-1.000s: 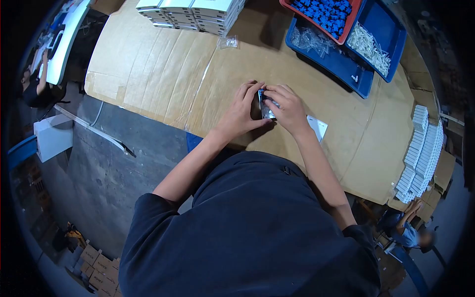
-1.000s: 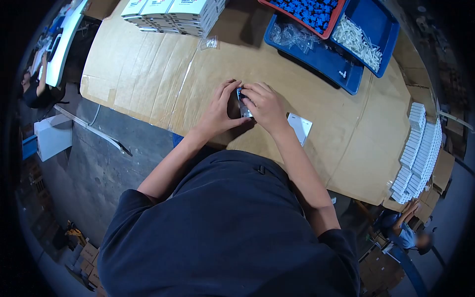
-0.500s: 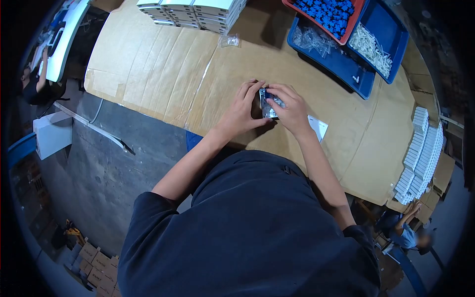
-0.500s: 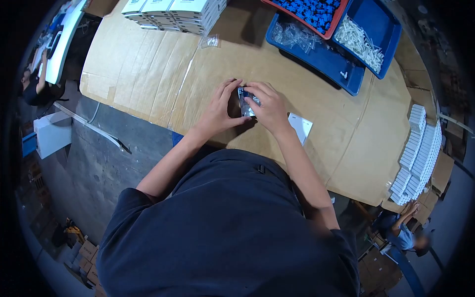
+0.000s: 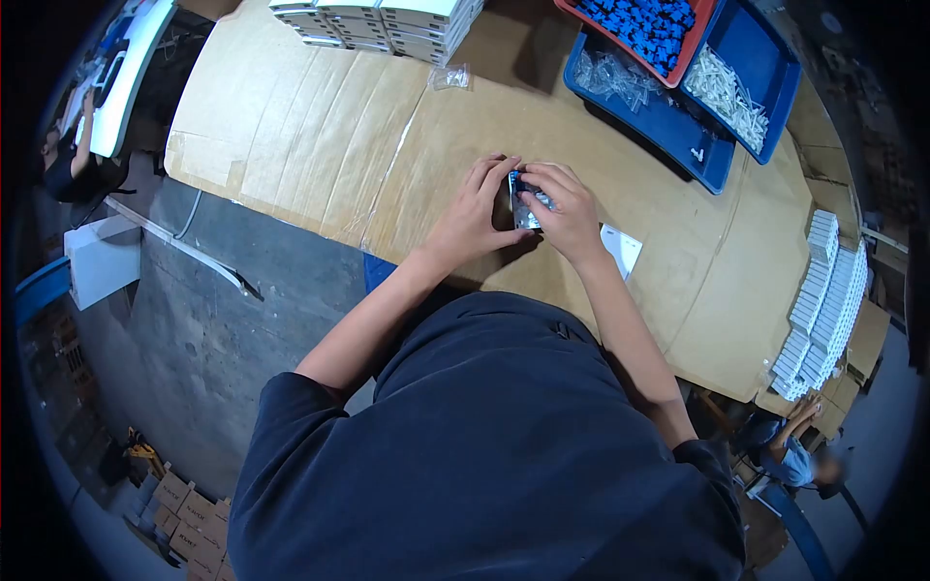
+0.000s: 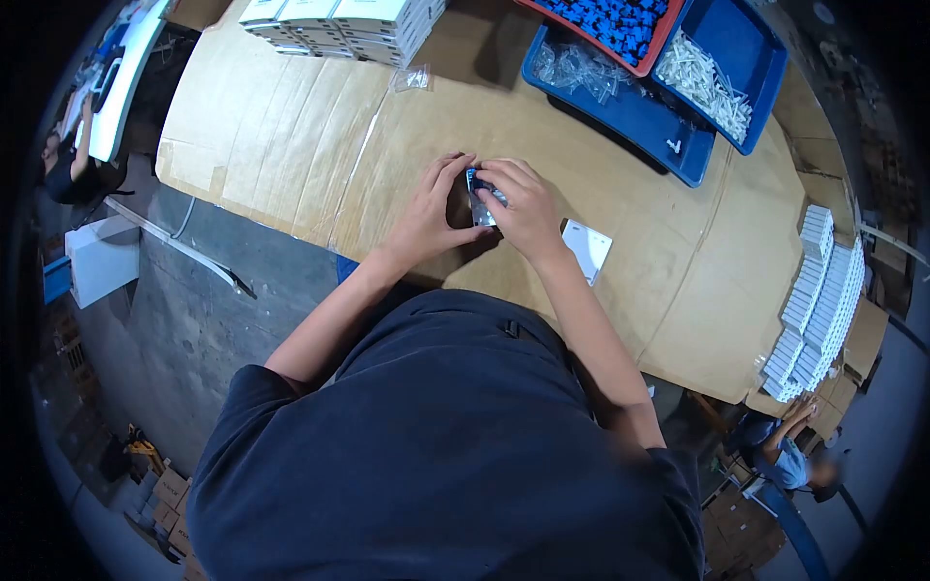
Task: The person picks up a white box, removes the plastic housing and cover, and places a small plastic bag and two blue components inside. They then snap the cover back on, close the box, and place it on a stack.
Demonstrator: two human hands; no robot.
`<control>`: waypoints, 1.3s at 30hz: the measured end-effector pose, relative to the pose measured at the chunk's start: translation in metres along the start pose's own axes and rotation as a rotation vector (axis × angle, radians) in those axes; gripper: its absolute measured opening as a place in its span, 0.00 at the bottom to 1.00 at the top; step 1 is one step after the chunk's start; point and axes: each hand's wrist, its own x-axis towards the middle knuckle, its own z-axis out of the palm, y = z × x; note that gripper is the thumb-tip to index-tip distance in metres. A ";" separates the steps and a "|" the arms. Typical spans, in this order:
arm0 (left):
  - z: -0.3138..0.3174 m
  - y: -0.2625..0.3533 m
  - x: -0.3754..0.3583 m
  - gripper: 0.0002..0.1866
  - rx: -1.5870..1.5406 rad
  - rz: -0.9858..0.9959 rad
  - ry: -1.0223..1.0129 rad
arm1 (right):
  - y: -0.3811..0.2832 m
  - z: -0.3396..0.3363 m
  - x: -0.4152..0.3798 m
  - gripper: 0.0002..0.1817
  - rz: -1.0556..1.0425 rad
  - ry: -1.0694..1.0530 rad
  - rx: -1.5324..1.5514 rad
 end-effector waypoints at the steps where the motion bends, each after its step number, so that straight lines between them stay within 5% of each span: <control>1: 0.000 0.000 0.000 0.52 0.005 0.001 0.000 | 0.000 0.001 0.000 0.12 0.000 0.002 0.002; 17: 0.001 -0.001 -0.002 0.52 0.001 -0.042 -0.008 | 0.007 0.005 -0.003 0.09 0.050 0.036 0.093; 29: 0.000 0.002 -0.002 0.50 0.010 -0.040 -0.018 | -0.015 -0.002 -0.011 0.10 -0.015 -0.040 -0.353; 35: 0.001 0.002 -0.002 0.49 0.003 -0.011 0.003 | -0.012 -0.022 -0.010 0.18 0.013 -0.122 -0.312; 39: 0.007 -0.006 -0.005 0.47 0.107 0.069 0.104 | -0.006 -0.056 -0.037 0.31 0.297 -0.067 -0.037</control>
